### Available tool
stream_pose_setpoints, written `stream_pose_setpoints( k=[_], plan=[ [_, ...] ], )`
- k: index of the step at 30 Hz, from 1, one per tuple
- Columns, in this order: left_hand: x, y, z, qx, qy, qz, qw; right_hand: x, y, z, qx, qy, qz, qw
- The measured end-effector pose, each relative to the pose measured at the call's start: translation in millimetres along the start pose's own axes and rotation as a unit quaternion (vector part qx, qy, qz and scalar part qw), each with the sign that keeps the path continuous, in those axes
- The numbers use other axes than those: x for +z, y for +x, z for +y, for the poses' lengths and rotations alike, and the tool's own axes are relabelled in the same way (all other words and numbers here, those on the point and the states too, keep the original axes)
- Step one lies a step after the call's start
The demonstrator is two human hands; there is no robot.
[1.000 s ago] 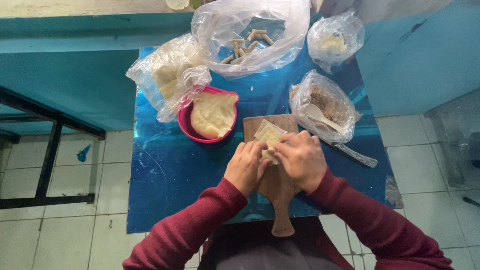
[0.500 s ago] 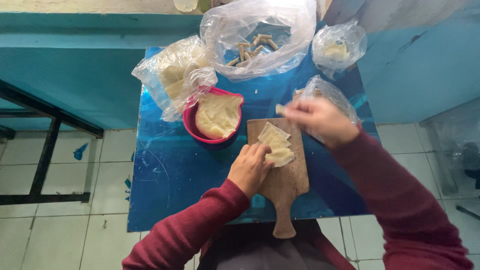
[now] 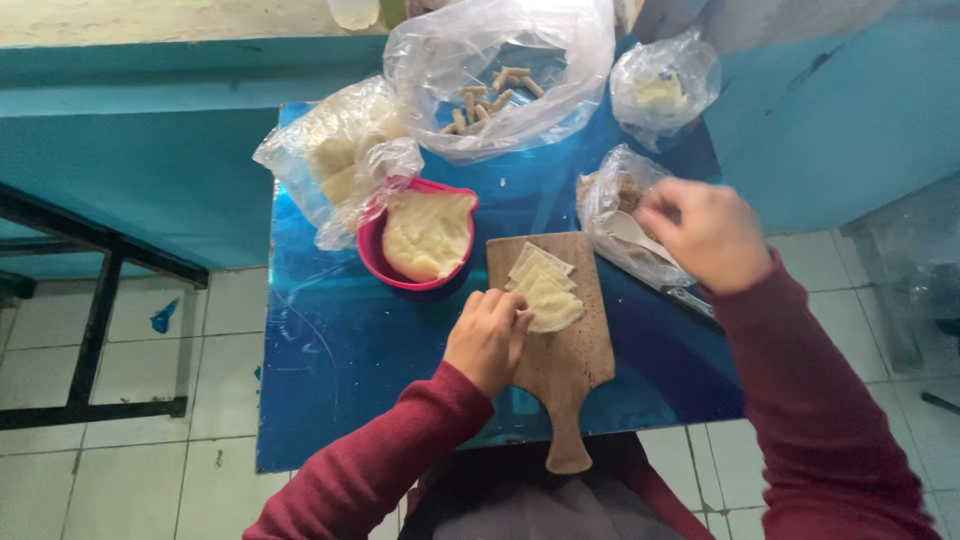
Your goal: The person places a square pastry wrapper on a small wooden board, spoons filling from a plastic bag onto it, and folds the wrapper over the filling by hand. Finished folded pastries are stacked on the board and a bowl of filling is refilled from a bag.
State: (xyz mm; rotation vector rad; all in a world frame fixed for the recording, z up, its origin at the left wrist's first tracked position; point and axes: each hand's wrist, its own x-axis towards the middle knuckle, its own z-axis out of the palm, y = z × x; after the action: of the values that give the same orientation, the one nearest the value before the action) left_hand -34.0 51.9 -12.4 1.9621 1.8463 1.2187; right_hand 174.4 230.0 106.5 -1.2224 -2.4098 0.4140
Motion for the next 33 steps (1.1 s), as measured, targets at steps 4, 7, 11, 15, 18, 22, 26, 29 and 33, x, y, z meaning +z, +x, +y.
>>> stream_pose_setpoints(
  k=[4, 7, 11, 15, 18, 22, 26, 29, 33],
  plan=[
    [-5, -1, 2, -0.012, 0.020, 0.003, 1.000, 12, -32, 39, 0.060, -0.108, -0.038, 0.992],
    [-8, -1, 3, -0.015, 0.033, 0.001, 0.999, 25, -43, 56, 0.103, -0.082, -0.046, 0.990],
    [-14, -2, 6, -0.039, 0.046, -0.014, 0.998, 32, -41, 67, 0.059, 0.023, -0.021, 0.998],
    [-16, -2, 8, -0.059, 0.050, -0.030, 0.997, 34, -35, 67, 0.002, -0.009, 0.063, 0.998],
    [-16, -1, 8, -0.058, 0.059, -0.023, 0.996, 35, -33, 67, -0.006, 0.028, 0.065, 0.997],
    [-14, -1, 7, -0.056, 0.068, -0.020, 0.996, 30, -31, 75, 0.071, 0.050, 0.051, 0.995],
    [-10, -1, 6, -0.052, 0.077, -0.023, 0.995, 23, -31, 88, 0.186, 0.154, 0.030, 0.970],
    [-8, -2, 6, -0.047, 0.071, -0.029, 0.996, 14, -35, 90, 0.200, 0.242, 0.034, 0.949],
    [-6, 0, 7, -0.039, 0.054, -0.023, 0.998, 6, -47, 78, 0.199, 0.288, 0.025, 0.936]
  ],
)
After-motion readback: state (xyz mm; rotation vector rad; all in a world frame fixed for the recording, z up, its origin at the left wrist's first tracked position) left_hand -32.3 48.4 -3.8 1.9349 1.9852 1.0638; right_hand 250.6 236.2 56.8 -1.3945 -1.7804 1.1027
